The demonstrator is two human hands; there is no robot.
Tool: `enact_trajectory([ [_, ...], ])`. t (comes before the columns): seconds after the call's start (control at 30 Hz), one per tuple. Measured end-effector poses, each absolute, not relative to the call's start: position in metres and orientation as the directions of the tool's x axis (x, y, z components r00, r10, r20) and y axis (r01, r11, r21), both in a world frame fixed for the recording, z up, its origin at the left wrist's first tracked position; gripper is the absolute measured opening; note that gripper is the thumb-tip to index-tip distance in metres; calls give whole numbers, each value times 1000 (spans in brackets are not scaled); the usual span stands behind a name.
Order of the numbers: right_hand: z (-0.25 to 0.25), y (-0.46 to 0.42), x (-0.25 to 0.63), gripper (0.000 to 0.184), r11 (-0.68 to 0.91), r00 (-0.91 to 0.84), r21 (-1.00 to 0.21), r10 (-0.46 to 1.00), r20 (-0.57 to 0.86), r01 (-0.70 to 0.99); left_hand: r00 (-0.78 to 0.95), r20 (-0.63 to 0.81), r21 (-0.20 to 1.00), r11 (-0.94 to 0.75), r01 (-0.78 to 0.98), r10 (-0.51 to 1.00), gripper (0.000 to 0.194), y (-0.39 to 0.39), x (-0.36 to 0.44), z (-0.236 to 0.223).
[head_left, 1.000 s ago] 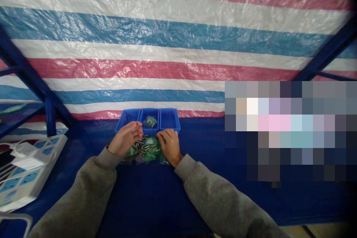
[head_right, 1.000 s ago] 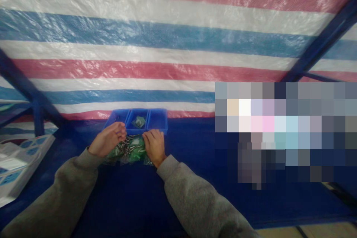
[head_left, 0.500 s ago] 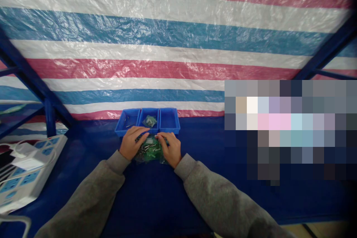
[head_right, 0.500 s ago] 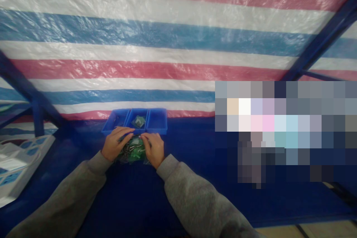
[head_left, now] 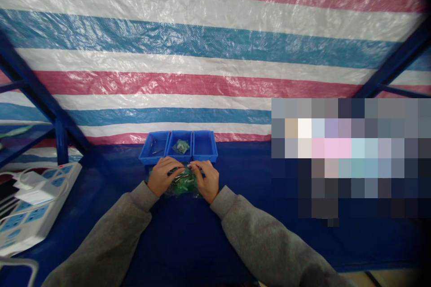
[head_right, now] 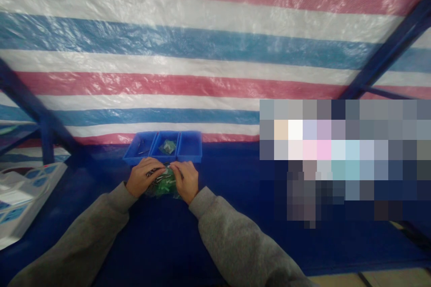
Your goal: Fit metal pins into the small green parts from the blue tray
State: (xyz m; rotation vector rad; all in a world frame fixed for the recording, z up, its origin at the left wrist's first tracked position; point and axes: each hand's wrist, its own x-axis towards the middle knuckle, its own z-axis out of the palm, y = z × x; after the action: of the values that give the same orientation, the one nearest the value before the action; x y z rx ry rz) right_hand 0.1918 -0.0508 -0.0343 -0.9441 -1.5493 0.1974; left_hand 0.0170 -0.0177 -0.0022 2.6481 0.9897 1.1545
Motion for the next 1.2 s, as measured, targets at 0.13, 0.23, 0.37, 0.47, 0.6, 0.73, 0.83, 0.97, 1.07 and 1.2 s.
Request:
enact_trajectory([
  [0.13,-33,-50,191,16,644,98,-624,657,748,443,441,677,338,-781,525,590,15,-18,15,-3],
  [0.23,-32,-50,192,16,645,84,-632,668,739,430,404,705,349,-781,518,583,14,-18,14,-4],
  [0.37,-32,-50,192,14,647,62,-636,679,731,421,396,722,342,-790,510,568,13,-18,14,-4],
  [0.47,-33,-49,191,13,646,56,-639,684,727,418,394,725,339,-790,510,565,13,-18,14,-4],
  [0.6,-32,-49,191,12,640,48,-647,694,718,415,410,721,339,-800,495,559,12,-19,14,-5],
  [0.73,-31,-50,191,15,633,23,-644,705,709,429,423,723,331,-811,481,546,15,-21,14,-3],
  [0.83,-32,-50,192,17,634,8,-643,710,704,430,414,732,332,-814,477,541,14,-23,15,-1],
  [0.97,-34,-49,192,20,632,-9,-652,721,693,418,394,743,334,-811,481,540,13,-23,15,-2],
  [1.07,-34,-49,192,20,631,-18,-652,724,689,421,403,747,329,-822,465,528,12,-22,15,-3],
  [1.2,-32,-50,192,16,626,8,-662,724,690,412,409,749,321,-825,464,521,13,-22,14,-3],
])
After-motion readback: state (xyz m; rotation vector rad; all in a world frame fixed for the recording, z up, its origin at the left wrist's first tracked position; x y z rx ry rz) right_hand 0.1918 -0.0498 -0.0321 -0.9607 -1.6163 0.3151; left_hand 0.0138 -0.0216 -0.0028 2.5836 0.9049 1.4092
